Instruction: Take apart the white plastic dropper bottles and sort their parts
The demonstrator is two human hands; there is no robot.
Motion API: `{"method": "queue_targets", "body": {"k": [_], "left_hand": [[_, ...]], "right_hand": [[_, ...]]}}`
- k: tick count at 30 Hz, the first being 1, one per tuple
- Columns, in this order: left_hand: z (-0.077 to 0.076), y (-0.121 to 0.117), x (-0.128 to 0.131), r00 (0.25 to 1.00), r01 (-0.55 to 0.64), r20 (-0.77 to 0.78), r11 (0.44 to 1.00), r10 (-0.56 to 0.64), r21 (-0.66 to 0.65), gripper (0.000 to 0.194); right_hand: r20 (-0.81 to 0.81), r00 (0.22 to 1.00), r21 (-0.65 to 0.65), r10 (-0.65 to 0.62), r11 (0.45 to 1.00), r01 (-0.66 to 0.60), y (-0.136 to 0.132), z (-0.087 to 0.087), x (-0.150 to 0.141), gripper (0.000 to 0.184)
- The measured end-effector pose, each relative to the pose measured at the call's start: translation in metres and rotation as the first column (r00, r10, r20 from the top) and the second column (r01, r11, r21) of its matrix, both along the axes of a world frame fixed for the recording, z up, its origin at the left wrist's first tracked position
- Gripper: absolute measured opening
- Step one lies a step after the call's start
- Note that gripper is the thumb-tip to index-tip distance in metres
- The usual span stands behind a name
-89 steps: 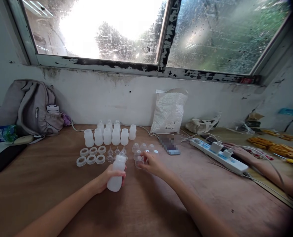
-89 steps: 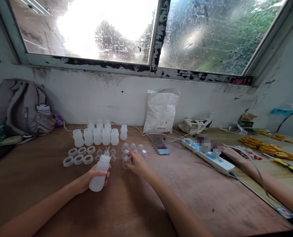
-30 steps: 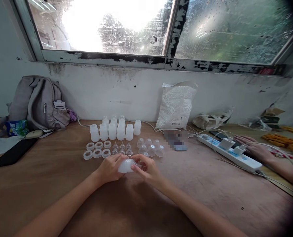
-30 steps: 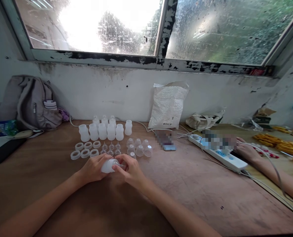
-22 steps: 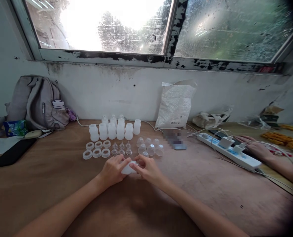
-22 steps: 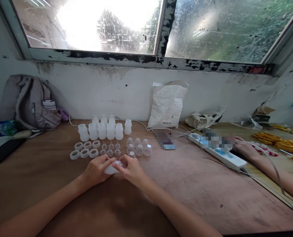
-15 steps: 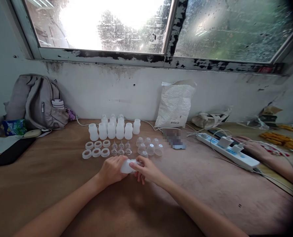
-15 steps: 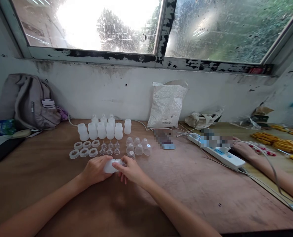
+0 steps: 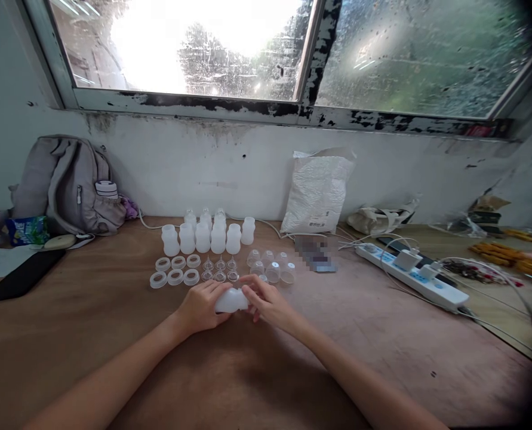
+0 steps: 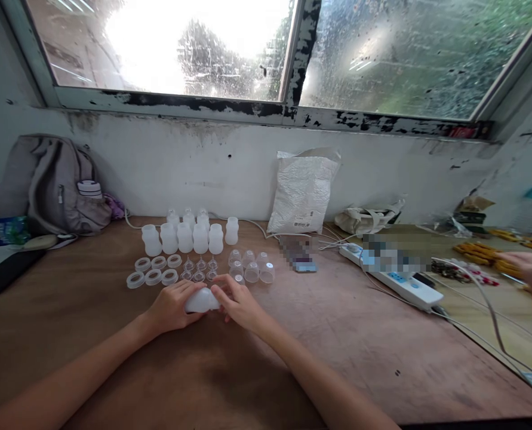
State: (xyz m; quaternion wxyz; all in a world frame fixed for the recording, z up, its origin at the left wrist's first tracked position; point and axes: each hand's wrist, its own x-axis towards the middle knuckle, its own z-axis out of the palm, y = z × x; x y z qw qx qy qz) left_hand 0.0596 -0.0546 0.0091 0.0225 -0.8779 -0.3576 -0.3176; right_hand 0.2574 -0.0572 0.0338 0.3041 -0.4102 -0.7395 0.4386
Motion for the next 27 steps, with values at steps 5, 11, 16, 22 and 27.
{"method": "queue_targets", "body": {"k": [5, 11, 16, 22, 27], "left_hand": [[-0.001, 0.001, -0.001, 0.999, -0.042, -0.025, 0.999, 0.042, 0.001, 0.041], [-0.003, 0.003, -0.004, 0.999, -0.035, -0.023, 0.999, 0.035, -0.002, 0.043], [-0.004, 0.005, -0.006, 0.998, -0.045, -0.042, 0.999, 0.045, 0.002, 0.045], [0.0, 0.005, -0.005, 0.997, -0.08, -0.021, 0.997, 0.08, -0.008, 0.044], [0.012, 0.0, -0.003, 0.985, -0.048, 0.15, 0.967, 0.088, -0.252, 0.046]], "right_hand": [[-0.059, 0.997, -0.04, 0.04, 0.998, -0.042, 0.002, 0.0, 0.002, 0.038], [-0.12, 0.992, -0.205, -0.023, 0.979, -0.002, 0.003, 0.002, 0.0, 0.038], [-0.164, 0.986, -0.221, -0.015, 0.975, -0.022, 0.003, 0.0, 0.0, 0.044], [-0.139, 0.988, -0.123, -0.061, 0.991, 0.044, 0.0, -0.001, -0.003, 0.035], [-0.11, 0.992, 0.211, -0.055, 0.974, 0.078, -0.007, 0.006, -0.002, 0.029]]}}
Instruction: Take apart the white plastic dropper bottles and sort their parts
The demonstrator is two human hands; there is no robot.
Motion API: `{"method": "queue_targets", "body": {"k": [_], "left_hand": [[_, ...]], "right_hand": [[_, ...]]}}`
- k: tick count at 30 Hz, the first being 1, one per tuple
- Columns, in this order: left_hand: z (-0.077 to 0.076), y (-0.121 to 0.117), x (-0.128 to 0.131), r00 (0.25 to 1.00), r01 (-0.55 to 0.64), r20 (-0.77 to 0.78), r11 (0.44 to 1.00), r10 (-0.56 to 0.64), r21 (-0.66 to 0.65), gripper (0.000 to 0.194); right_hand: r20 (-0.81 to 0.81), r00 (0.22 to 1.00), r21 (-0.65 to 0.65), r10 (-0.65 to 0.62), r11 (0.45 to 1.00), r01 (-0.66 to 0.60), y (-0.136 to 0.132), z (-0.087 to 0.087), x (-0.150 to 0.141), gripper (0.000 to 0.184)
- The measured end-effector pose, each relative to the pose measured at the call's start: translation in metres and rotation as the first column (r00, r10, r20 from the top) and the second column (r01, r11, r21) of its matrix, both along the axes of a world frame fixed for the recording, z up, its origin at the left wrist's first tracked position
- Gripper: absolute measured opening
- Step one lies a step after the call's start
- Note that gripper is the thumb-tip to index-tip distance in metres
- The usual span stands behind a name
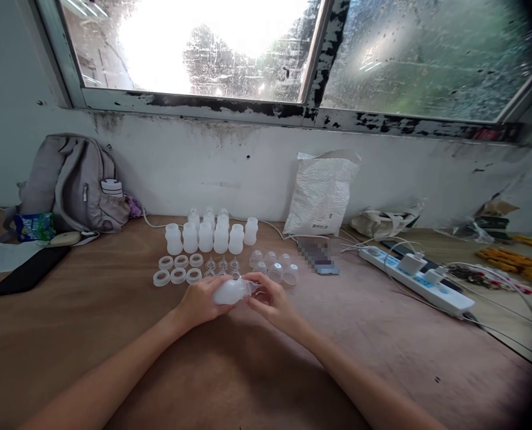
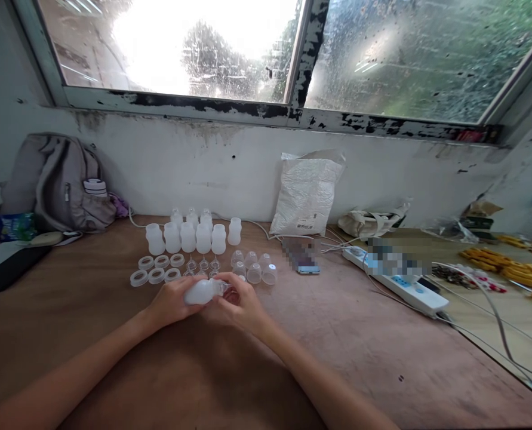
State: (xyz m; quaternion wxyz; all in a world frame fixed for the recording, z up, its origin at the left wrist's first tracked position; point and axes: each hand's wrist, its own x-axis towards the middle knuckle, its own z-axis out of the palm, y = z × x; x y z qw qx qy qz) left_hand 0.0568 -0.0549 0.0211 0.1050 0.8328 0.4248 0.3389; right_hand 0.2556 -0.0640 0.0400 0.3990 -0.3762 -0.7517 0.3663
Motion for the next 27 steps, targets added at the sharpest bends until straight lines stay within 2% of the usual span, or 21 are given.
{"method": "queue_targets", "body": {"k": [2, 5, 8, 10, 13, 16, 19, 21, 24, 27], "left_hand": [[0.005, 0.001, -0.002, 0.99, 0.11, 0.105, 0.975, -0.09, -0.193, 0.047], [0.01, 0.007, -0.009, 0.939, 0.281, 0.311, 0.846, -0.145, -0.453, 0.041], [0.008, 0.016, -0.018, 0.839, 0.414, 0.543, 0.675, -0.024, -0.61, 0.038], [0.003, 0.021, -0.021, 0.75, 0.475, 0.657, 0.625, 0.081, -0.619, 0.038], [-0.006, 0.024, -0.021, 0.644, 0.497, 0.75, 0.662, 0.152, -0.561, 0.034], [-0.01, 0.023, -0.017, 0.637, 0.448, 0.761, 0.746, 0.121, -0.493, 0.036], [-0.009, 0.019, -0.011, 0.752, 0.248, 0.658, 0.906, 0.044, -0.344, 0.046], [-0.008, 0.016, -0.008, 0.859, 0.098, 0.511, 0.976, 0.015, -0.195, 0.052], [-0.011, 0.013, -0.005, 0.957, -0.013, 0.292, 0.999, 0.003, 0.031, 0.056], [-0.015, 0.014, -0.004, 0.978, -0.082, 0.203, 0.974, 0.038, 0.212, 0.056]], "right_hand": [[-0.01, 0.999, 0.034, 0.037, 0.999, -0.037, -0.002, 0.003, 0.002, 0.029], [-0.074, 0.995, 0.059, 0.065, 0.996, -0.061, 0.0, 0.006, 0.005, 0.027], [-0.011, 0.999, 0.123, 0.048, 0.991, -0.046, 0.003, 0.005, 0.007, 0.026], [0.163, 0.986, 0.175, 0.044, 0.982, -0.073, 0.005, 0.0, 0.008, 0.027], [0.407, 0.913, 0.241, 0.024, 0.961, -0.133, 0.005, -0.011, 0.006, 0.032], [0.458, 0.889, 0.271, -0.003, 0.953, -0.136, 0.004, -0.019, 0.002, 0.041], [0.336, 0.939, 0.347, -0.077, 0.937, -0.047, 0.005, -0.015, -0.001, 0.038], [0.214, 0.964, 0.404, -0.16, 0.913, 0.062, 0.007, -0.007, -0.005, 0.03], [0.126, 0.964, 0.424, -0.234, 0.891, 0.161, 0.013, 0.008, -0.014, 0.019], [0.159, 0.963, 0.374, -0.215, 0.916, 0.143, 0.02, 0.021, -0.025, 0.01]]}}
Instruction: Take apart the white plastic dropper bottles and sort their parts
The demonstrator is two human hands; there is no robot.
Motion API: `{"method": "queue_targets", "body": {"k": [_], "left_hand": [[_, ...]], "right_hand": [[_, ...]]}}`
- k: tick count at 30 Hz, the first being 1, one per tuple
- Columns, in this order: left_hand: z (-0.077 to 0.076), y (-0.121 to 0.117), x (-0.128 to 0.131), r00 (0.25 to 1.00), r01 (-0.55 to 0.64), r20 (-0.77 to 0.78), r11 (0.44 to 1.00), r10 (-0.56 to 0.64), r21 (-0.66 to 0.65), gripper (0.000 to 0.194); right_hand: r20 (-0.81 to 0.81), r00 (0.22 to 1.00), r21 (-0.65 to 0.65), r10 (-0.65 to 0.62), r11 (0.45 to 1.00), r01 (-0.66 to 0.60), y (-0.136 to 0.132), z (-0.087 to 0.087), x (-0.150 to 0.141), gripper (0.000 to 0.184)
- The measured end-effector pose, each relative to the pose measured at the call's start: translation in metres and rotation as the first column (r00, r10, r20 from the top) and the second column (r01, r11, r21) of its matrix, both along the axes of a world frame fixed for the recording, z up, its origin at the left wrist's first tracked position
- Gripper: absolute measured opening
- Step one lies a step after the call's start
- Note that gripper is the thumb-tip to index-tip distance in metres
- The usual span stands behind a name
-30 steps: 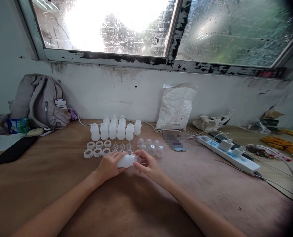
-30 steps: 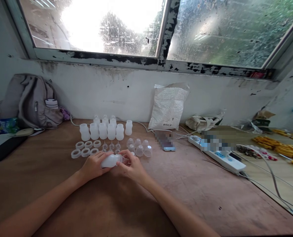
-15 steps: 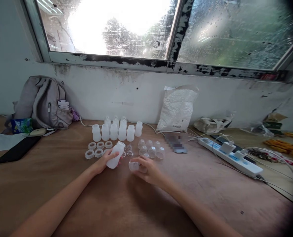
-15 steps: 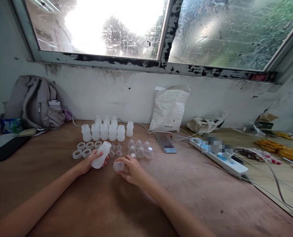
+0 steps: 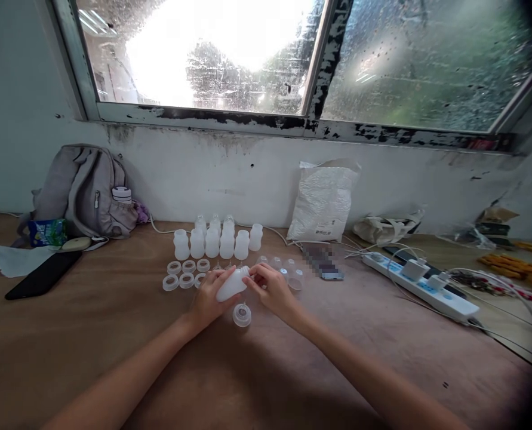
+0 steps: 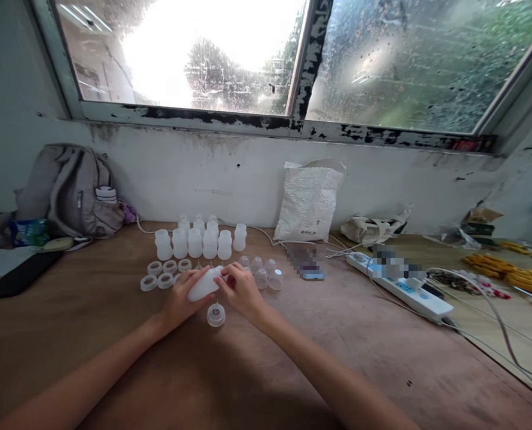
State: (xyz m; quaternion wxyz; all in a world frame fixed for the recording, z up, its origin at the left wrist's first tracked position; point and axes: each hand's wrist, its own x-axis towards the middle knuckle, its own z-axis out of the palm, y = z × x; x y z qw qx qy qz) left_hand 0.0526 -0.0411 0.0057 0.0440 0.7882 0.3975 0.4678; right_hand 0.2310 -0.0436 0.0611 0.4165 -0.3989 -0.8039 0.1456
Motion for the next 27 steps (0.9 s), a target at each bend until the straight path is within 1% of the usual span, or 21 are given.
{"method": "queue_targets", "body": {"k": [2, 3, 5, 6, 7, 9, 10, 11, 12, 14, 16, 17, 19, 21, 24, 25, 27], "left_hand": [[0.0, 0.001, 0.0, 0.997, -0.077, 0.029, 0.995, 0.075, 0.065, 0.057], [0.001, 0.001, 0.0, 0.991, -0.122, 0.07, 0.99, 0.117, 0.072, 0.058], [0.006, -0.001, -0.001, 0.971, -0.18, 0.169, 0.983, 0.17, 0.042, 0.061], [0.008, -0.002, -0.001, 0.965, -0.171, 0.206, 0.985, 0.165, 0.014, 0.058], [0.011, -0.004, -0.001, 0.967, -0.127, 0.219, 0.992, 0.128, -0.02, 0.051], [0.014, -0.007, -0.003, 0.984, 0.053, 0.174, 0.993, -0.034, -0.108, 0.033], [0.016, -0.009, -0.003, 0.983, 0.153, 0.129, 0.974, -0.132, -0.167, 0.026], [0.016, -0.011, -0.003, 0.972, 0.233, 0.081, 0.945, -0.22, -0.229, 0.025], [0.016, -0.013, -0.003, 0.957, 0.286, 0.038, 0.914, -0.287, -0.287, 0.028], [0.015, -0.015, -0.002, 0.936, 0.319, -0.028, 0.876, -0.352, -0.362, 0.042], [0.011, -0.015, -0.001, 0.929, 0.303, -0.08, 0.868, -0.361, -0.393, 0.053], [0.009, -0.015, 0.0, 0.929, 0.289, -0.104, 0.871, -0.356, -0.396, 0.056], [0.005, -0.013, 0.001, 0.928, 0.261, -0.152, 0.883, -0.341, -0.39, 0.053], [0.002, -0.011, 0.001, 0.927, 0.238, -0.186, 0.893, -0.326, -0.383, 0.047], [0.001, -0.009, 0.0, 0.934, 0.209, -0.196, 0.902, -0.299, -0.378, 0.042], [0.001, -0.008, -0.001, 0.938, 0.2, -0.193, 0.904, -0.288, -0.377, 0.042], [0.001, -0.007, -0.002, 0.945, 0.185, -0.187, 0.909, -0.268, -0.373, 0.042]], "right_hand": [[0.004, 1.0, -0.01, 0.012, 1.0, -0.012, 0.007, 0.011, -0.005, 0.012], [-0.006, 1.0, 0.016, 0.004, 1.0, -0.004, 0.012, 0.017, -0.006, 0.012], [-0.046, 0.997, 0.128, -0.054, 0.99, 0.06, 0.028, 0.034, -0.005, 0.008], [-0.068, 0.992, 0.195, -0.102, 0.974, 0.114, 0.039, 0.044, -0.003, 0.008], [-0.098, 0.982, 0.257, -0.162, 0.949, 0.183, 0.051, 0.053, 0.0, 0.009], [-0.128, 0.958, 0.336, -0.257, 0.898, 0.285, 0.081, 0.071, 0.006, 0.012], [-0.122, 0.948, 0.347, -0.295, 0.882, 0.319, 0.098, 0.077, 0.009, 0.013], [-0.1, 0.937, 0.34, -0.335, 0.873, 0.349, 0.114, 0.082, 0.011, 0.015], [-0.045, 0.928, 0.324, -0.371, 0.873, 0.365, 0.13, 0.084, 0.013, 0.018], [0.141, 0.893, 0.285, -0.427, 0.881, 0.376, 0.158, 0.084, 0.013, 0.022], [0.234, 0.882, 0.257, -0.409, 0.901, 0.349, 0.18, 0.078, 0.011, 0.021], [0.274, 0.88, 0.24, -0.389, 0.913, 0.329, 0.188, 0.073, 0.01, 0.021], [0.341, 0.875, 0.203, -0.344, 0.936, 0.288, 0.201, 0.064, 0.006, 0.02], [0.412, 0.861, 0.158, -0.298, 0.954, 0.254, 0.209, 0.056, 0.002, 0.018], [0.501, 0.834, 0.091, -0.232, 0.972, 0.216, 0.217, 0.046, -0.003, 0.012], [0.525, 0.824, 0.069, -0.211, 0.976, 0.206, 0.219, 0.043, -0.004, 0.013], [0.562, 0.809, 0.032, -0.175, 0.981, 0.19, 0.221, 0.038, -0.005, 0.022]]}}
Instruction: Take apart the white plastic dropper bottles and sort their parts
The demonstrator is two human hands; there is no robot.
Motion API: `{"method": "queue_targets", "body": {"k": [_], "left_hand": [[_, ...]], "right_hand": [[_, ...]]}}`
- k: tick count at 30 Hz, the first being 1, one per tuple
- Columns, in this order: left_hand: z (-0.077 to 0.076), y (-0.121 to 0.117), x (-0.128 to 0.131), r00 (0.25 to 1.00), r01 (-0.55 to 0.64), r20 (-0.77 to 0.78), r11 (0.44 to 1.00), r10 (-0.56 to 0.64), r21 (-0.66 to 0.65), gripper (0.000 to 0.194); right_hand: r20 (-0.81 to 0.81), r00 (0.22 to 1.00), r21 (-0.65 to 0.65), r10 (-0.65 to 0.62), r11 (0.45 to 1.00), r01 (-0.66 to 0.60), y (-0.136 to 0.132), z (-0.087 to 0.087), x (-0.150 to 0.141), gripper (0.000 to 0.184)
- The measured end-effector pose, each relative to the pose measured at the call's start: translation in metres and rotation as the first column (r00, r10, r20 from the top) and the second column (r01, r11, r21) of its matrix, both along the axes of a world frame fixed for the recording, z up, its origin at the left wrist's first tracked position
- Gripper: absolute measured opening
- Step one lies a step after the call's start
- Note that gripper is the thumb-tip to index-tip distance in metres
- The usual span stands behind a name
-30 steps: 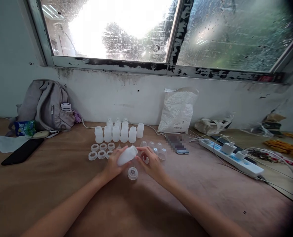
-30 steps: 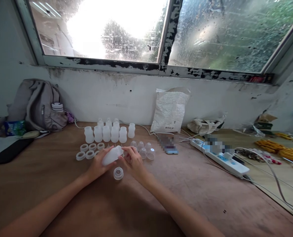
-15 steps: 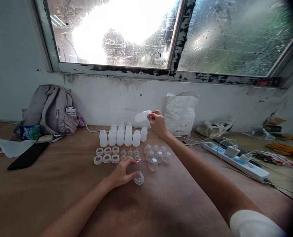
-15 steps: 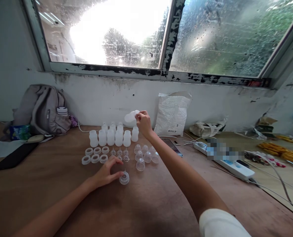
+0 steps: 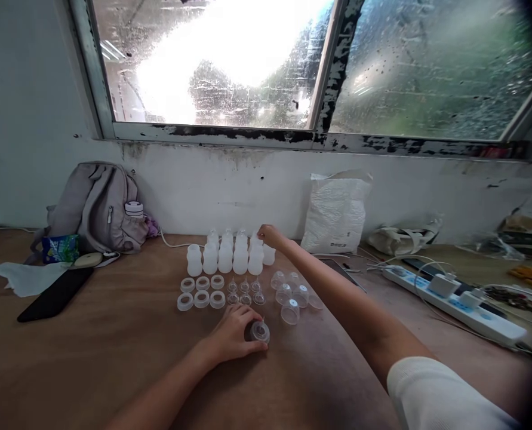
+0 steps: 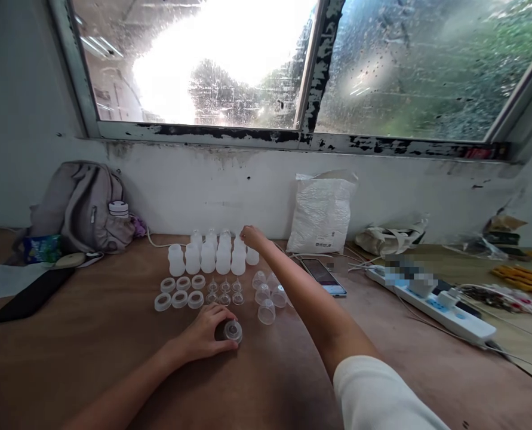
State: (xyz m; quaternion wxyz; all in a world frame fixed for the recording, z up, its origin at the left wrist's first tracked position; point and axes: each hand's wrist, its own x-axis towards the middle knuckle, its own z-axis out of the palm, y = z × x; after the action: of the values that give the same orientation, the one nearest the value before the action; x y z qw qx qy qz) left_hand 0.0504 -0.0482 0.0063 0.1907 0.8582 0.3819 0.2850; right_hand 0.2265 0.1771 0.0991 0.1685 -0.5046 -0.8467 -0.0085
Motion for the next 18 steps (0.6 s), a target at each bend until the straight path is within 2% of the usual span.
{"method": "queue_targets", "body": {"k": [3, 7, 10, 12, 15, 18], "left_hand": [[-0.001, 0.002, -0.002, 1.0, -0.012, 0.008, 1.0, 0.012, 0.011, 0.039], [-0.002, 0.004, -0.002, 1.0, -0.012, 0.013, 1.0, 0.011, 0.022, 0.037], [-0.003, 0.005, -0.001, 1.0, -0.016, 0.024, 1.0, 0.016, 0.011, 0.037], [-0.003, 0.004, -0.001, 0.999, -0.04, 0.037, 0.999, 0.04, -0.004, 0.038], [0.001, 0.003, -0.001, 0.993, -0.099, 0.063, 0.995, 0.1, -0.016, 0.036], [0.005, 0.003, -0.001, 0.982, -0.158, 0.105, 0.987, 0.155, 0.02, 0.031]], "right_hand": [[0.028, 0.999, -0.038, 0.019, 0.999, -0.018, 0.0, -0.006, 0.0, 0.028], [0.034, 0.999, -0.051, 0.042, 0.998, -0.04, -0.002, -0.009, 0.003, 0.025], [0.015, 0.998, -0.026, 0.06, 0.998, -0.06, -0.004, -0.006, 0.004, 0.013], [-0.016, 0.997, 0.015, 0.069, 0.997, -0.069, -0.008, -0.001, 0.004, 0.019], [-0.086, 0.993, 0.113, 0.08, 0.991, -0.07, -0.025, 0.011, 0.003, 0.031], [-0.169, 0.981, 0.219, 0.096, 0.974, -0.057, -0.066, 0.012, 0.0, 0.033]]}}
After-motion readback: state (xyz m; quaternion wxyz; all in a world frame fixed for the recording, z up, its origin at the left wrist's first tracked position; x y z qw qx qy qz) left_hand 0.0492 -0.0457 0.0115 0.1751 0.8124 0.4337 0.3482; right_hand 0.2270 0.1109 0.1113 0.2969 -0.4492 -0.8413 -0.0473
